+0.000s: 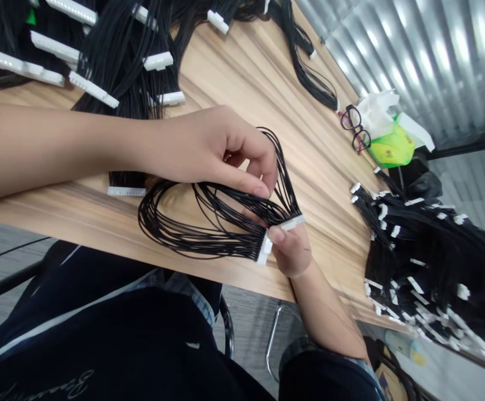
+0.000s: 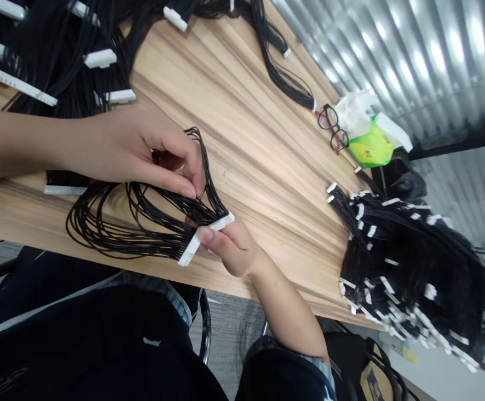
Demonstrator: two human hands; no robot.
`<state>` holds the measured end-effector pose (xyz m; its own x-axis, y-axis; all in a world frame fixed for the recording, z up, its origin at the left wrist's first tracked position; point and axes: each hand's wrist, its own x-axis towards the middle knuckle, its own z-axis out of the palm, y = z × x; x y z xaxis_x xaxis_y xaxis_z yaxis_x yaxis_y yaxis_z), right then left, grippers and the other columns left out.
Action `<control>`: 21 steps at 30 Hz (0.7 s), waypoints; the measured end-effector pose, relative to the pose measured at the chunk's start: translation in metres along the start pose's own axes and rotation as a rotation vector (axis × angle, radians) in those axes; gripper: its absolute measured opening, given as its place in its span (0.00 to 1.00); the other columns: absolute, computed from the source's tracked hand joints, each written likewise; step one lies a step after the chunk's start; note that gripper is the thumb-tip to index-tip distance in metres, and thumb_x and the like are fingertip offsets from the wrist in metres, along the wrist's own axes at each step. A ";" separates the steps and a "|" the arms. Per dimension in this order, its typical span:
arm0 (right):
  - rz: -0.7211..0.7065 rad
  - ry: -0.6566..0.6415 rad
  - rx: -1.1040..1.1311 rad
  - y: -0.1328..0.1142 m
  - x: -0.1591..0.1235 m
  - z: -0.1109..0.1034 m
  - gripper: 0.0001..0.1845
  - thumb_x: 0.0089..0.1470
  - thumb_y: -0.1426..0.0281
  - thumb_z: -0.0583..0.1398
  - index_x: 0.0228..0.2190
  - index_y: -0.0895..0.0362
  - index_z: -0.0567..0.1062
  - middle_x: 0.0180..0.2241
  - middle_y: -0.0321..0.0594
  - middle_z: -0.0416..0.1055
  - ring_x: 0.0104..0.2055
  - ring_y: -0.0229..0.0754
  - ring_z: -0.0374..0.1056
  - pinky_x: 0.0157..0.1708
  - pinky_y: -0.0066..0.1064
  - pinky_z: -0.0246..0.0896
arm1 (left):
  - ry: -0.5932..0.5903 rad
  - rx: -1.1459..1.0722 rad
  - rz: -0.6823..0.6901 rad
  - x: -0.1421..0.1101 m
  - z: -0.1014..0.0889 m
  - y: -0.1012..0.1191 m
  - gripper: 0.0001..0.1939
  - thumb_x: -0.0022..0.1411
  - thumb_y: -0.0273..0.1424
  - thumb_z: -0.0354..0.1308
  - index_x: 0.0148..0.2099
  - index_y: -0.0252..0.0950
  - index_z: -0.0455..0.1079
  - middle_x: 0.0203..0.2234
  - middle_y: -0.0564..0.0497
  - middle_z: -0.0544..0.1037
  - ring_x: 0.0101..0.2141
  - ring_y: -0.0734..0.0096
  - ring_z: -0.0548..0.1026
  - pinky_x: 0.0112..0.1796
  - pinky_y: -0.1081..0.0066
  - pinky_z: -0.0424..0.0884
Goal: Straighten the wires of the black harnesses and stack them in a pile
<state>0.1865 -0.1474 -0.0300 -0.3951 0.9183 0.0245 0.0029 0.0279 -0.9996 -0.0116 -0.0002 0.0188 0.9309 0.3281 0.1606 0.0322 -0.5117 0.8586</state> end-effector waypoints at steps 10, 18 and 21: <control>-0.225 0.070 -0.192 0.004 -0.001 -0.003 0.14 0.69 0.60 0.53 0.33 0.49 0.73 0.28 0.36 0.69 0.32 0.44 0.70 0.37 0.41 0.72 | 0.128 0.169 0.097 -0.004 0.009 0.008 0.26 0.77 0.46 0.49 0.47 0.31 0.80 0.26 0.59 0.75 0.25 0.93 0.62 0.30 0.84 0.59; -0.248 0.075 -0.287 0.006 0.000 -0.004 0.16 0.68 0.57 0.53 0.31 0.49 0.71 0.28 0.36 0.69 0.32 0.45 0.71 0.37 0.42 0.73 | 0.089 0.282 0.107 -0.001 0.001 0.003 0.26 0.79 0.46 0.46 0.50 0.34 0.80 0.32 0.55 0.80 0.29 0.89 0.69 0.34 0.78 0.62; -0.256 0.131 -0.320 0.016 -0.004 -0.010 0.22 0.69 0.53 0.50 0.27 0.48 0.72 0.26 0.36 0.70 0.30 0.45 0.71 0.35 0.42 0.74 | 0.174 0.481 0.194 -0.008 -0.005 0.010 0.26 0.77 0.47 0.44 0.51 0.42 0.81 0.43 0.57 0.81 0.41 0.81 0.77 0.43 0.72 0.66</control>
<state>0.1978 -0.1468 -0.0456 -0.3000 0.9076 0.2936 0.2130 0.3637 -0.9068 -0.0202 -0.0037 0.0287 0.8636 0.2976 0.4069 0.0672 -0.8679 0.4921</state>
